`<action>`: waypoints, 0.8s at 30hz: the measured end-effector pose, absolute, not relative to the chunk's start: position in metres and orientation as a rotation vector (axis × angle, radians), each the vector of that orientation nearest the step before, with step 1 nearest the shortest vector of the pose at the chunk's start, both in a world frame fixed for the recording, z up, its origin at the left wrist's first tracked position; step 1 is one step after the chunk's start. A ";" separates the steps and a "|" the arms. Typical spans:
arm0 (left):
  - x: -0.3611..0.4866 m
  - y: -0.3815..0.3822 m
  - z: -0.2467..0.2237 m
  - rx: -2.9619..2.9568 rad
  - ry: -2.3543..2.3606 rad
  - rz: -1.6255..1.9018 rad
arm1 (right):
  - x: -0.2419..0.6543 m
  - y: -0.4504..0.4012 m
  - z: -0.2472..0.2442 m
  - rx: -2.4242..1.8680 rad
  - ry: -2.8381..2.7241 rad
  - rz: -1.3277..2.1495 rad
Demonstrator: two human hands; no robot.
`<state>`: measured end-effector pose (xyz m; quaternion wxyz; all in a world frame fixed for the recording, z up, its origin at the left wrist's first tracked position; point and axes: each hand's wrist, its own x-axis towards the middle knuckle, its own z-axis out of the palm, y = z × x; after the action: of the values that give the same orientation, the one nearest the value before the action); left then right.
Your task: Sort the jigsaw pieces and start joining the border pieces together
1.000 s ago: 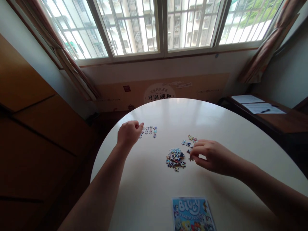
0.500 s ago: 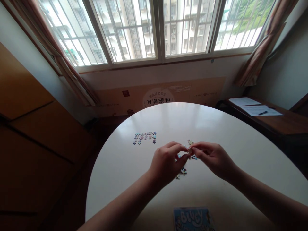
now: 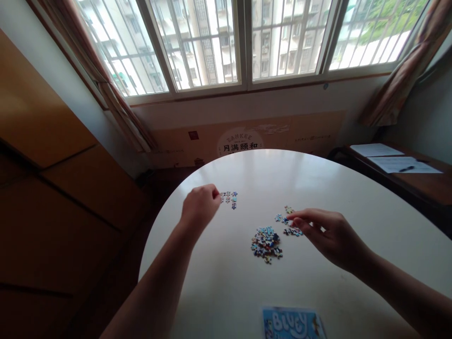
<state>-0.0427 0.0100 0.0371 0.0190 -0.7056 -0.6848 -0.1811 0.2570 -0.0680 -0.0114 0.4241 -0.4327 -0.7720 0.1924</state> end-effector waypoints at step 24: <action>-0.061 0.023 0.022 -2.490 -1.974 -0.003 | 0.262 -0.065 -0.017 -0.900 -1.993 0.332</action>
<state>-0.0609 0.0226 0.0215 -0.0178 -0.7835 -0.6212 -0.0009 0.2623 -0.0653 -0.0174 0.4485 -0.3637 -0.8054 0.1341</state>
